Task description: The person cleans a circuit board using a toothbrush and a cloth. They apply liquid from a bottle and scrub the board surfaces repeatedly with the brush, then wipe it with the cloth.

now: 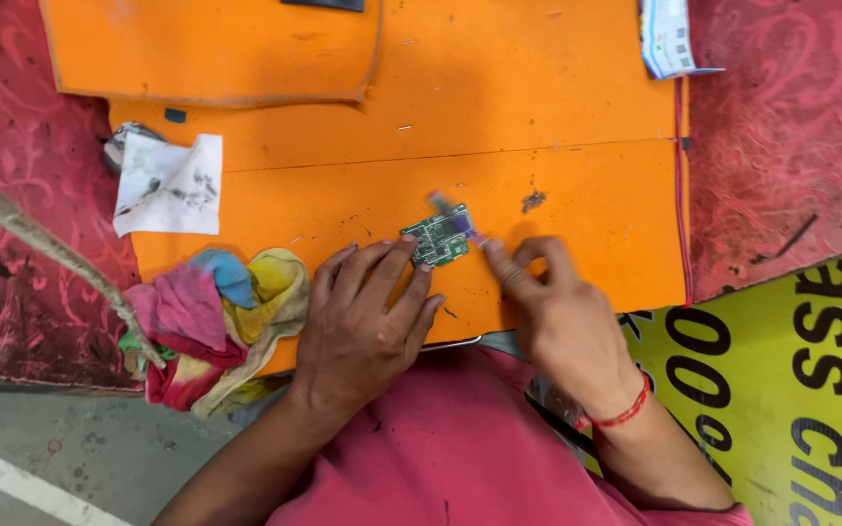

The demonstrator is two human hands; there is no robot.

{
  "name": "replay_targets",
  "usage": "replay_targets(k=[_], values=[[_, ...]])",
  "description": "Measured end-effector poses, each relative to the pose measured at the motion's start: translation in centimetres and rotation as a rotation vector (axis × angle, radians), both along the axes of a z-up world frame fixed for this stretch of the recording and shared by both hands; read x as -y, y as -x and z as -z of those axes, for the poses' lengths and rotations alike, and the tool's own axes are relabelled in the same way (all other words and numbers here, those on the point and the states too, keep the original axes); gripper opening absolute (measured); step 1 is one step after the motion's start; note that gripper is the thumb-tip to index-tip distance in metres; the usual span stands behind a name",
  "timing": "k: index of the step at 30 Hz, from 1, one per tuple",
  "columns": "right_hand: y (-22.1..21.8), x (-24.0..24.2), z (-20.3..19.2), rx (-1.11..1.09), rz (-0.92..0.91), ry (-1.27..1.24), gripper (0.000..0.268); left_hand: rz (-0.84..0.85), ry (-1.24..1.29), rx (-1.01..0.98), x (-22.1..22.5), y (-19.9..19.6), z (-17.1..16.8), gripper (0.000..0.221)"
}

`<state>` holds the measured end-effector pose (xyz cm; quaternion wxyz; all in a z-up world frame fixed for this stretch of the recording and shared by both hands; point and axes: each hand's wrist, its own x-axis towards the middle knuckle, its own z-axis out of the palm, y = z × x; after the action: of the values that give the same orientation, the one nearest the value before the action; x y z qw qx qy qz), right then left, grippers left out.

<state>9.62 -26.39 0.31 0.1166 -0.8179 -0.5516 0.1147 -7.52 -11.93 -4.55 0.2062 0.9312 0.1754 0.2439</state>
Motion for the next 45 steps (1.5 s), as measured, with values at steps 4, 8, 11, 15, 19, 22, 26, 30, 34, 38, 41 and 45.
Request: replay_targets(k=[4,8,11,15,19,22,26,30,34,38,41,45], values=[[0.5,0.7,-0.9,0.033,0.005,0.023,0.06,-0.002,-0.007,0.019,0.0,0.2,-0.3,0.032],[1.5,1.4,0.2,0.063,0.008,0.02,0.062,0.023,0.012,0.026,0.2,0.3,0.0,0.032],[1.4,1.3,0.8,0.062,0.058,-0.068,0.06,0.041,-0.006,0.027,-0.1,0.3,0.0,0.034],[2.8,1.8,0.7,0.065,-0.056,-0.014,0.069,0.038,-0.033,0.037,0.1,0.4,0.0,0.035],[1.8,1.9,0.4,0.091,0.092,-0.019,0.063,0.037,-0.035,0.03,0.5,0.5,0.2,0.036],[2.5,1.7,0.1,0.086,-0.006,-0.015,0.065,0.037,-0.044,0.027,0.2,0.5,0.1,0.037],[2.4,1.5,0.2,0.079,0.067,-0.062,0.063,0.04,-0.036,0.028,0.3,0.6,0.2,0.035],[2.7,2.3,0.0,0.112,0.012,-0.118,0.067,0.046,-0.036,0.038,0.3,0.4,-0.1,0.036],[1.6,2.3,0.3,0.079,0.122,-0.003,0.063,0.032,-0.036,0.019,0.3,0.4,-0.1,0.036],[1.9,2.2,0.7,0.064,0.129,-0.07,0.062,0.036,-0.05,0.01,0.3,0.3,-0.2,0.036],[2.4,2.3,0.7,0.054,0.062,-0.03,0.063,0.026,-0.049,0.019,0.5,0.1,-0.2,0.036],[1.2,2.0,0.8,0.014,0.142,-0.107,0.055,0.027,-0.054,0.01,0.4,0.3,0.0,0.036]])
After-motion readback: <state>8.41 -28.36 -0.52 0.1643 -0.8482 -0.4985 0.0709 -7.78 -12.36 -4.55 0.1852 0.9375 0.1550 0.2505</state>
